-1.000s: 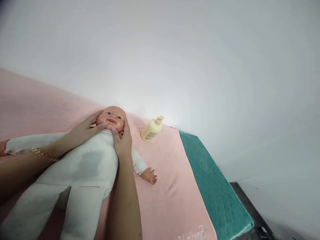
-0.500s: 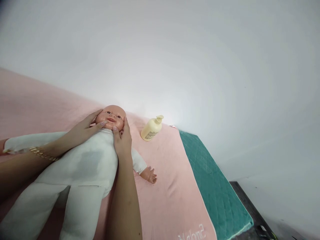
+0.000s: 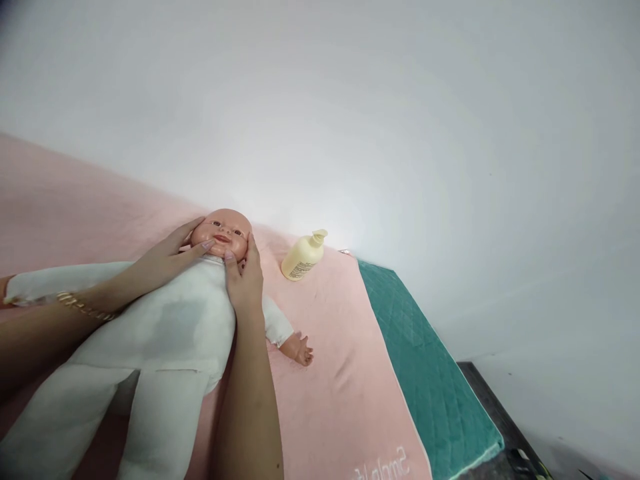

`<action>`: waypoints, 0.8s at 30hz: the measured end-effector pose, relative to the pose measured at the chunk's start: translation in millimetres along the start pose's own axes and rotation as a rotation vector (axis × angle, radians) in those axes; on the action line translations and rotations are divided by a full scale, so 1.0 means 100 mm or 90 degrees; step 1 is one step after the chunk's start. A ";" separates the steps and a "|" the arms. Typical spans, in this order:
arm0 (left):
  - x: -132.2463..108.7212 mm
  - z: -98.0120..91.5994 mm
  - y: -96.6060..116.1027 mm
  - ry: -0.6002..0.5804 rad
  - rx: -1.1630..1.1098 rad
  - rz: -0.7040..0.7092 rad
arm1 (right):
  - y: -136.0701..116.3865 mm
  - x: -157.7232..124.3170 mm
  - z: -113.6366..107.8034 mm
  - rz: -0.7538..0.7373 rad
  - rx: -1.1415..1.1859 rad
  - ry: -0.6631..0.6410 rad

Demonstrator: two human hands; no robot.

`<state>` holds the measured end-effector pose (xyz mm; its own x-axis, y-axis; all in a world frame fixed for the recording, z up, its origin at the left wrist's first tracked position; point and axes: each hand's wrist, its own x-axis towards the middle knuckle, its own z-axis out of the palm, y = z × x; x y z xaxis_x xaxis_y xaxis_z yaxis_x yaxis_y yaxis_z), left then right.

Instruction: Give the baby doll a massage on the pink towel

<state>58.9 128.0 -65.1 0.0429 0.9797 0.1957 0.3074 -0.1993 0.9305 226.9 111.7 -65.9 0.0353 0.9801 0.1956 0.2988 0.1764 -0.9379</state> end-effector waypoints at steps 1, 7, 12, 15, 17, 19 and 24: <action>-0.01 0.00 0.01 0.001 -0.001 -0.001 | 0.00 0.00 0.00 -0.004 0.000 0.001; -0.02 -0.01 0.05 -0.009 -0.020 0.051 | 0.00 -0.01 0.00 -0.016 -0.001 0.001; -0.01 0.00 0.05 0.000 -0.031 0.037 | -0.01 -0.01 0.00 -0.006 -0.002 0.001; -0.02 0.00 0.05 -0.003 -0.039 0.034 | -0.01 -0.02 0.00 -0.005 0.002 0.000; -0.02 0.00 0.06 -0.009 -0.034 0.039 | -0.01 -0.02 0.00 -0.006 0.004 -0.001; -0.02 0.00 0.05 -0.011 -0.025 0.037 | 0.00 -0.02 0.00 -0.004 0.005 -0.002; 0.00 0.00 0.02 -0.001 -0.016 0.029 | 0.00 -0.01 0.01 -0.003 0.007 0.001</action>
<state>59.7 127.3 -63.1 0.0577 0.9697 0.2374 0.2818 -0.2440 0.9279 226.3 111.0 -65.9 0.0351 0.9792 0.2001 0.2888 0.1817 -0.9400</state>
